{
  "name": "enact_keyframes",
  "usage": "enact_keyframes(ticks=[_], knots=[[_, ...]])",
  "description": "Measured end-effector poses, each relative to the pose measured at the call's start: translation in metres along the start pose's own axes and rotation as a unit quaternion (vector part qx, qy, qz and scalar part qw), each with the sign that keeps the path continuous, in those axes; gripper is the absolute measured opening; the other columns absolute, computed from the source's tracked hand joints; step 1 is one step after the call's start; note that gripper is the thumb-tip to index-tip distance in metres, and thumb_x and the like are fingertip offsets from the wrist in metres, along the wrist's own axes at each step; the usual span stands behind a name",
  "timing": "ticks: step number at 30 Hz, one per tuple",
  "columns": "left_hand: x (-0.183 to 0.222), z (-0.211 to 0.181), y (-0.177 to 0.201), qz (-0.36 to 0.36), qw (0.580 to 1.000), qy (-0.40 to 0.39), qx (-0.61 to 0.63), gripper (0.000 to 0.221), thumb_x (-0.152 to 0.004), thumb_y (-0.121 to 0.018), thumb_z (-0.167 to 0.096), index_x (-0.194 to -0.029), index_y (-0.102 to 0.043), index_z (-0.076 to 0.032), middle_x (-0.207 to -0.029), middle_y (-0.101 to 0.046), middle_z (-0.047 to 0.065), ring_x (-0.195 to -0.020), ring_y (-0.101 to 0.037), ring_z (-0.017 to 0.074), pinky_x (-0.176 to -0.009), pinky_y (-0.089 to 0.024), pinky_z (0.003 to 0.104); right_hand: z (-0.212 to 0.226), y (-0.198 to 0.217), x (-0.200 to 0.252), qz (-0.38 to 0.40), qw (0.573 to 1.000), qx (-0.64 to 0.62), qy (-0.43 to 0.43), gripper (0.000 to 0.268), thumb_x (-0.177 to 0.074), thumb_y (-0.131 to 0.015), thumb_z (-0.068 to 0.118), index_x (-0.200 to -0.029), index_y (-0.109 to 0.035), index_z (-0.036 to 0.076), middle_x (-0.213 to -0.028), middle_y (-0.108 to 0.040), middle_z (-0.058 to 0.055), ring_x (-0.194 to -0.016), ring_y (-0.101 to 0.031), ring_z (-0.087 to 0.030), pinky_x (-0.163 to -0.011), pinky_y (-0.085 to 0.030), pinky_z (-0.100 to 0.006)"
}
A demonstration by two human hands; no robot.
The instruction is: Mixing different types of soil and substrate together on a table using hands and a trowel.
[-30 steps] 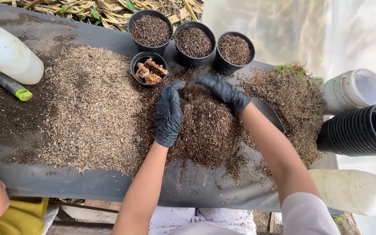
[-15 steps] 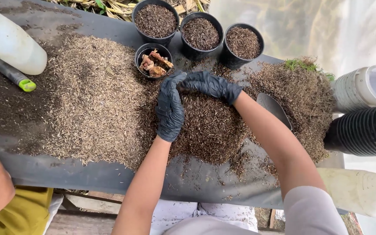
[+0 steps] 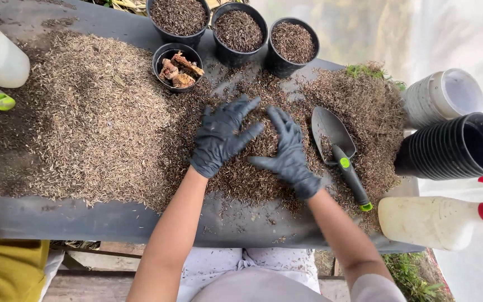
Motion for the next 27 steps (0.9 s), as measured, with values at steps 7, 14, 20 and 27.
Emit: enact_keyframes(ticks=[7,14,20,27], knots=[[0.016,-0.046,0.017,0.037,0.983,-0.045,-0.177,0.069,-0.094,-0.05,-0.074,-0.146,-0.053,-0.029,-0.133,-0.062,0.016,-0.117,-0.063,0.0417,-0.094,-0.049,0.06,0.011,-0.004,0.001,-0.102,0.978,0.169,-0.067,0.09,-0.064,-0.084,0.034,-0.148,-0.052,0.033,-0.139,-0.058,-0.013,-0.134,-0.052,-0.042,-0.112,-0.038,-0.057],[0.016,-0.059,0.029,-0.038,0.992,-0.085,-0.083,0.051,-0.097,-0.056,-0.067,-0.105,-0.067,-0.018,-0.093,-0.068,0.012,-0.088,-0.069,0.0407,-0.074,-0.056,0.051,-0.003,0.008,0.001,-0.168,0.984,0.047,-0.042,0.067,-0.062,-0.087,0.017,-0.127,-0.069,0.015,-0.116,-0.064,-0.02,-0.114,-0.062,-0.043,-0.103,-0.048,-0.055],[0.017,-0.029,0.005,-0.189,0.977,-0.099,-0.018,0.032,-0.084,-0.084,-0.04,-0.105,-0.074,-0.019,-0.094,-0.073,0.008,-0.089,-0.071,0.0331,-0.075,-0.059,0.044,-0.003,0.012,-0.001,-0.215,0.976,0.006,-0.021,0.054,-0.063,-0.092,0.007,-0.113,-0.071,0.007,-0.107,-0.065,-0.025,-0.103,-0.065,-0.048,-0.09,-0.054,-0.054],[0.016,-0.015,0.023,-0.161,0.98,-0.013,0.117,0.02,-0.078,-0.085,-0.029,-0.097,-0.077,-0.029,-0.084,-0.072,-0.006,-0.079,-0.071,0.018,-0.075,-0.056,0.03,-0.007,0.024,0.006,-0.193,0.98,-0.054,0.0,0.054,-0.063,-0.09,0.0,-0.113,-0.069,0.004,-0.109,-0.063,-0.025,-0.105,-0.065,-0.044,-0.088,-0.056,-0.052]])
Point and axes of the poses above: each hand's wrist, its own x-axis away from the middle knuckle, its own y-axis out of the back of the hand, z = x × y, the point moved 7 cm from there along -x, towards the middle knuckle
